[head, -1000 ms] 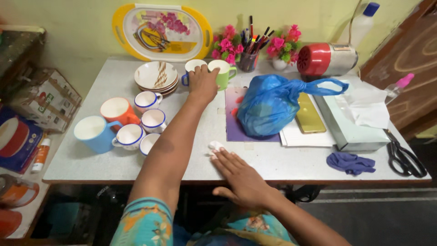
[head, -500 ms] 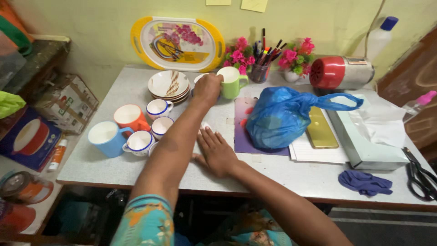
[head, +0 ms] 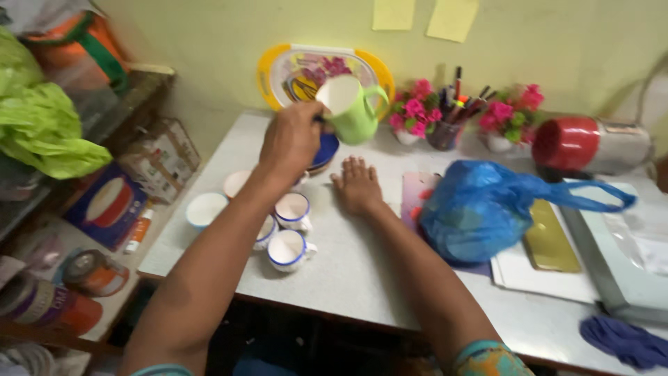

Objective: The person wipes several small plates and mugs with a white cloth, then stacks the plates and arranges the mugs in tidy groups on the table. The person also wipes the table surface and repositions items to clear space.

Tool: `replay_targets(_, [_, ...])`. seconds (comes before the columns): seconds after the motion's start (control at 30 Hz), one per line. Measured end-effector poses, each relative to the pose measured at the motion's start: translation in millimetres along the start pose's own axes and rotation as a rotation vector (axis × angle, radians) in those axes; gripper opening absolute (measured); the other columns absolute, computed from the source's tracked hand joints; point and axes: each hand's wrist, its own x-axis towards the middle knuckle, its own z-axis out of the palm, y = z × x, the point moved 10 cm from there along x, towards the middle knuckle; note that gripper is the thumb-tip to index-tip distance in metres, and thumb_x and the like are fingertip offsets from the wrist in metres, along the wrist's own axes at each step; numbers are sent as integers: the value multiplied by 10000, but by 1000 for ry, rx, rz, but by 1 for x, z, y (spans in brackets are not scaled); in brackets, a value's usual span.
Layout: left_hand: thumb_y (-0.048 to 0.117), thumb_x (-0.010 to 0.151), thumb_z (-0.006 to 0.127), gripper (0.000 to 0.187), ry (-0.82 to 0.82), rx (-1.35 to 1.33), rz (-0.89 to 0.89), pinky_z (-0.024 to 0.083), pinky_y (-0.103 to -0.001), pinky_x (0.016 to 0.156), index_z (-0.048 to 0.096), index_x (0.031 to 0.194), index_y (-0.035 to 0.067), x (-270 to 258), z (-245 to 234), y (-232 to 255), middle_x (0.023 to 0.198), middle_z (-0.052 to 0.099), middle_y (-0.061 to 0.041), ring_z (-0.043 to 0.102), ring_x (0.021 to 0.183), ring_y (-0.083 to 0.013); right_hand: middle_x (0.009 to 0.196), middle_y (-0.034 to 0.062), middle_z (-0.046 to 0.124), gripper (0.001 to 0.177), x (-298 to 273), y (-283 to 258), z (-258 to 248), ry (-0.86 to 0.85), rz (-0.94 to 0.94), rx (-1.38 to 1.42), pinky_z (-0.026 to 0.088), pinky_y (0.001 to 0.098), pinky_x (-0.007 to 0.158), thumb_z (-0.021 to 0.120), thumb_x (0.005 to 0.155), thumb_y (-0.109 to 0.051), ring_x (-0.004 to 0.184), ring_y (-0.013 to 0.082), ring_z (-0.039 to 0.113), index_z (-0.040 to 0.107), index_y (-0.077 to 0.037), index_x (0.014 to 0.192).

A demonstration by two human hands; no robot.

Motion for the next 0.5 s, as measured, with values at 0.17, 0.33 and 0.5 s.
replay_targets(0.17, [2, 846, 628, 199, -26, -44, 10, 532, -481, 829, 727, 1009, 63, -39, -24, 11, 945, 730, -161, 690, 920, -385, 1690, 54, 205, 681, 31, -6, -24, -6, -61, -54, 69, 506, 1264, 358, 982, -523, 1576, 298, 126, 261, -289, 1614])
replay_targets(0.33, [-7, 847, 632, 198, -68, -114, -89, 539, -448, 806, 711, 1015, 61, -71, -21, 10, 940, 737, -131, 697, 918, -354, 1629, 86, 360, 719, 17, -17, -52, 213, -170, -179, 206, 489, 1239, 556, 892, -542, 1517, 302, 289, 437, -236, 1532])
replay_targets(0.5, [-19, 831, 662, 193, -31, -124, -143, 536, -442, 766, 727, 991, 67, -95, -19, 11, 902, 725, -146, 703, 874, -344, 1580, 130, 418, 744, -2, -18, -56, 250, -185, -143, 268, 470, 1219, 632, 848, -526, 1470, 335, 348, 491, -183, 1493])
